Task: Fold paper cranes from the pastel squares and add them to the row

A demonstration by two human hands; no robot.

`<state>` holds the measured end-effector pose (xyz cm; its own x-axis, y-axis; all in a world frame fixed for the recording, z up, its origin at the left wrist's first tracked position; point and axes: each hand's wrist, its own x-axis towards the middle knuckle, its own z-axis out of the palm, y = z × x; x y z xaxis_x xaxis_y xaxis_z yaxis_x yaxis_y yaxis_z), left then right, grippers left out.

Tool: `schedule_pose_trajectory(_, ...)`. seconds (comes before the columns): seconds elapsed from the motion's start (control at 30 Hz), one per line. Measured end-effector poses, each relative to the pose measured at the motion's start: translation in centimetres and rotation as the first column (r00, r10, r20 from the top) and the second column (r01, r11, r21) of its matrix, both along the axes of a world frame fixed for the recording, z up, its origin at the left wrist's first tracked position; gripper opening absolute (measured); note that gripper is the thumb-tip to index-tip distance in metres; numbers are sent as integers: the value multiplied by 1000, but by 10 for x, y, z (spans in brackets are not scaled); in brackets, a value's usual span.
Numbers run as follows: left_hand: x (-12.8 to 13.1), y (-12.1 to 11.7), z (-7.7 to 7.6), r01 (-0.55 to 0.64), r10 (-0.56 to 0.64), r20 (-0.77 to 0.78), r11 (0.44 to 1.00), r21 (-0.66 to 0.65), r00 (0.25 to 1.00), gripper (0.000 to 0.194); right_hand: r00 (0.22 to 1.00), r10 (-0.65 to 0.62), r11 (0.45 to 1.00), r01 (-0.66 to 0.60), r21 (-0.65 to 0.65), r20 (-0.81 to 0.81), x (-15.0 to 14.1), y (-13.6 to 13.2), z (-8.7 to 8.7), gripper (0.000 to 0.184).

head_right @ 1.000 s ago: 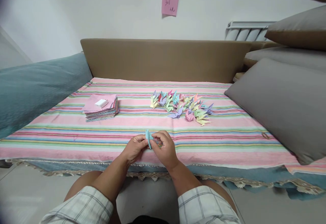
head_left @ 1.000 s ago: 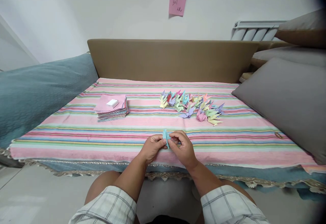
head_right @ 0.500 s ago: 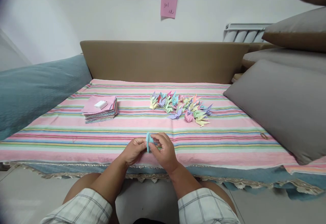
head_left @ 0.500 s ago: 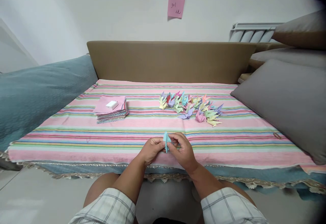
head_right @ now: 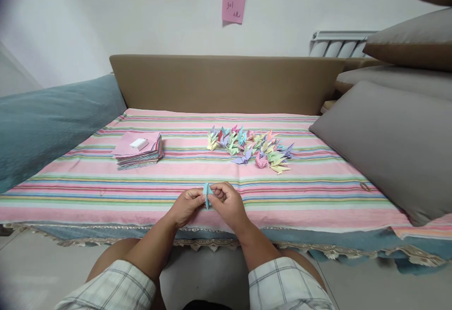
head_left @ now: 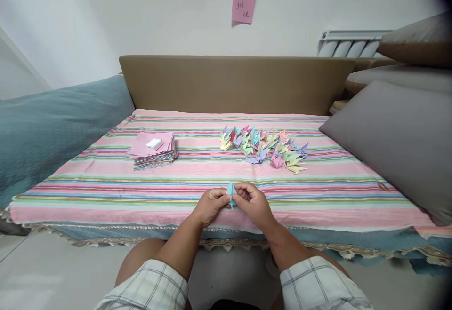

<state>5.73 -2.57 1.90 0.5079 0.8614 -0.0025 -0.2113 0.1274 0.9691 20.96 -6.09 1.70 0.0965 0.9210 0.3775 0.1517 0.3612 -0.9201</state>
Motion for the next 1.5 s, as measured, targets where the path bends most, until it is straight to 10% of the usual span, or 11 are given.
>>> schedule_pose_trajectory(0.8, 1, -2, 4, 27, -29, -75, 999, -30, 997, 33, 936, 245, 942, -292, -168, -251, 13, 4, 6, 35)
schedule_pose_trajectory(1.5, 2, -4, 4, 7, -9, -93, 1000, -20, 996, 35, 957, 217, 955, -249, -159, -193, 12, 5, 4, 23)
